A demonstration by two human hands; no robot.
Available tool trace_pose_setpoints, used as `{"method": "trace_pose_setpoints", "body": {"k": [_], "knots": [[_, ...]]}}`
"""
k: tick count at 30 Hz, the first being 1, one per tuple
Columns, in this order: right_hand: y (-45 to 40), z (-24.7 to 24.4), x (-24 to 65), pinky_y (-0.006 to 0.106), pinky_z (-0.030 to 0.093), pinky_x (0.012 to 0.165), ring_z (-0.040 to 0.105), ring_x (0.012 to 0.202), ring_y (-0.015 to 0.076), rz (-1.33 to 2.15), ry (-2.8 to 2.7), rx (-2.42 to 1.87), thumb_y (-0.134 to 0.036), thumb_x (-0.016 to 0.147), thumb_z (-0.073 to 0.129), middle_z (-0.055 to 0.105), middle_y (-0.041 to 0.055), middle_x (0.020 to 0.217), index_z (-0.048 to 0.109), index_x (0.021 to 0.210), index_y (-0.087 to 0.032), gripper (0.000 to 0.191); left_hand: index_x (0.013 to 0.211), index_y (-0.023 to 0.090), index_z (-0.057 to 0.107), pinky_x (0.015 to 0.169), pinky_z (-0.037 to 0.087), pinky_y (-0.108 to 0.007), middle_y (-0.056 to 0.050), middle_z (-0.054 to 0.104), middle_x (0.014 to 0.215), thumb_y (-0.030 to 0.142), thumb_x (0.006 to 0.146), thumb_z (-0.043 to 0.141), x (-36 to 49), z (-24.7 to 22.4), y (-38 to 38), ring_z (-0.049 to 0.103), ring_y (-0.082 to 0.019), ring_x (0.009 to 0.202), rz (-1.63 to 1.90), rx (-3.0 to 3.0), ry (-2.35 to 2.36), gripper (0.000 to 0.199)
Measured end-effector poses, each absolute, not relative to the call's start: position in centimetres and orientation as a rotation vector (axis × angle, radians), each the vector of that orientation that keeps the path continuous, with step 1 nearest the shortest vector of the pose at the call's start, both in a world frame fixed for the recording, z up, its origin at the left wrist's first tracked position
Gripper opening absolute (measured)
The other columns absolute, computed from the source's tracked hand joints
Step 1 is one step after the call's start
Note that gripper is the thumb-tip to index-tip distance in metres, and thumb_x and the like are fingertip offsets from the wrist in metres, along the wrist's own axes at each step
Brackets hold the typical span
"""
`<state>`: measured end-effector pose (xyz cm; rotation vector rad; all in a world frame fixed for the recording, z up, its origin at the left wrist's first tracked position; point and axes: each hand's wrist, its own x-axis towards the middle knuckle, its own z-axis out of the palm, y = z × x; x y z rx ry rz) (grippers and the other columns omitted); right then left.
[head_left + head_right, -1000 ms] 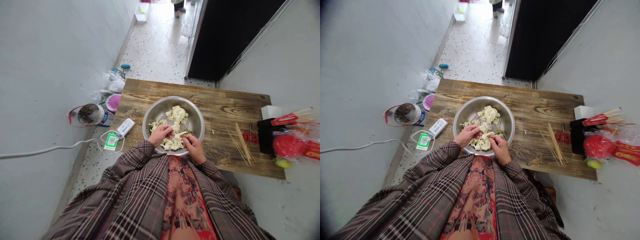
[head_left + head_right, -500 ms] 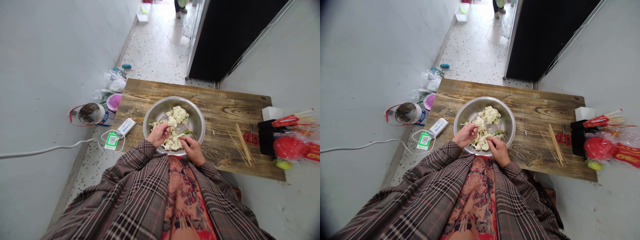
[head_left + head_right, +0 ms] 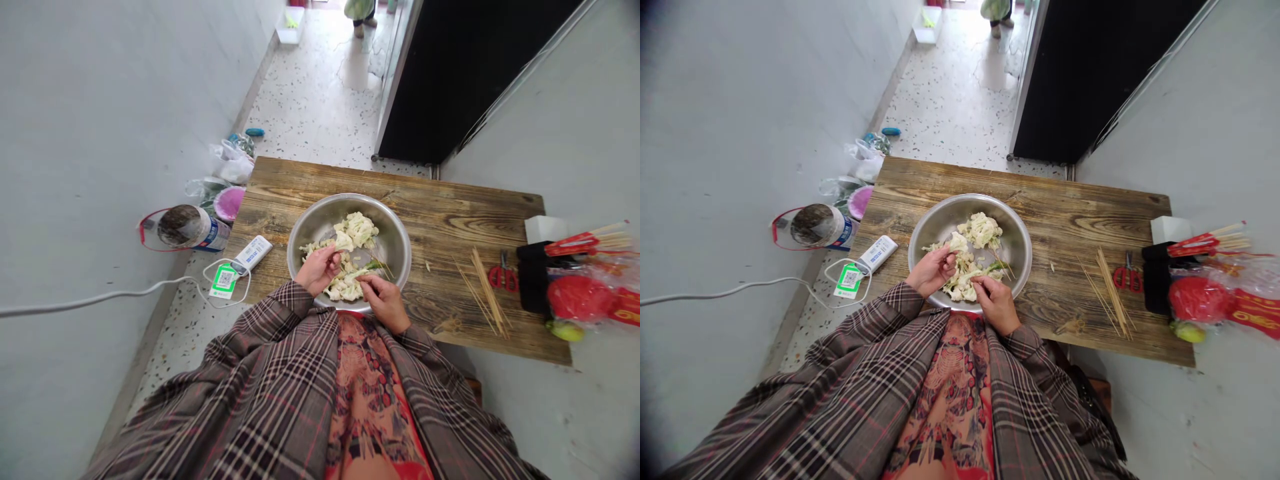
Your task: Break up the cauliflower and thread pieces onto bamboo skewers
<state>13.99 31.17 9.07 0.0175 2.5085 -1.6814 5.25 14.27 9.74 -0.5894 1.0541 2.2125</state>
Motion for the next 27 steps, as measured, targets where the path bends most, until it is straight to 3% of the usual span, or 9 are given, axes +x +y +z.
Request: {"method": "trace_pose_setpoints", "body": {"k": [11, 21, 27], "knots": [[31.4, 8.8, 14.1, 0.025, 0.046, 0.061, 0.058, 0.056, 0.0132, -1.706, 2.504, 0.016, -0.032, 0.090, 0.050, 0.065, 0.0019, 0.067, 0.070, 0.099, -0.016, 0.027, 0.080, 0.008, 0.062, 0.042, 0.030, -0.012, 0.002, 0.051, 0.060, 0.027, 0.077, 0.068, 5.4, 9.9, 13.9, 0.040, -0.001, 0.046, 2.139, -0.620, 1.062, 0.021], [31.7, 8.7, 14.2, 0.026, 0.048, 0.060, 0.059, 0.055, 0.0137, -1.665, 2.531, 0.032, -0.033, 0.090, 0.050, 0.066, 0.0018, 0.065, 0.071, 0.100, -0.017, 0.028, 0.073, 0.013, 0.052, 0.048, 0.037, -0.013, 0.000, 0.056, 0.062, 0.017, 0.072, 0.069, 5.3, 10.3, 13.6, 0.046, -0.003, 0.048, 2.145, -0.557, 1.095, 0.018], [32.2, 8.4, 14.2, 0.028, 0.052, 0.066, 0.065, 0.063, 0.0159, -1.589, 2.586, -0.074, -0.034, 0.090, 0.050, 0.072, 0.0046, 0.076, 0.071, 0.102, -0.019, 0.029, 0.068, 0.013, 0.048, 0.039, 0.026, -0.014, 0.003, 0.048, 0.057, 0.022, 0.075, 0.066, 5.3, 10.5, 13.5, 0.035, -0.002, 0.042, 2.091, -0.528, 1.073, 0.021]]}}
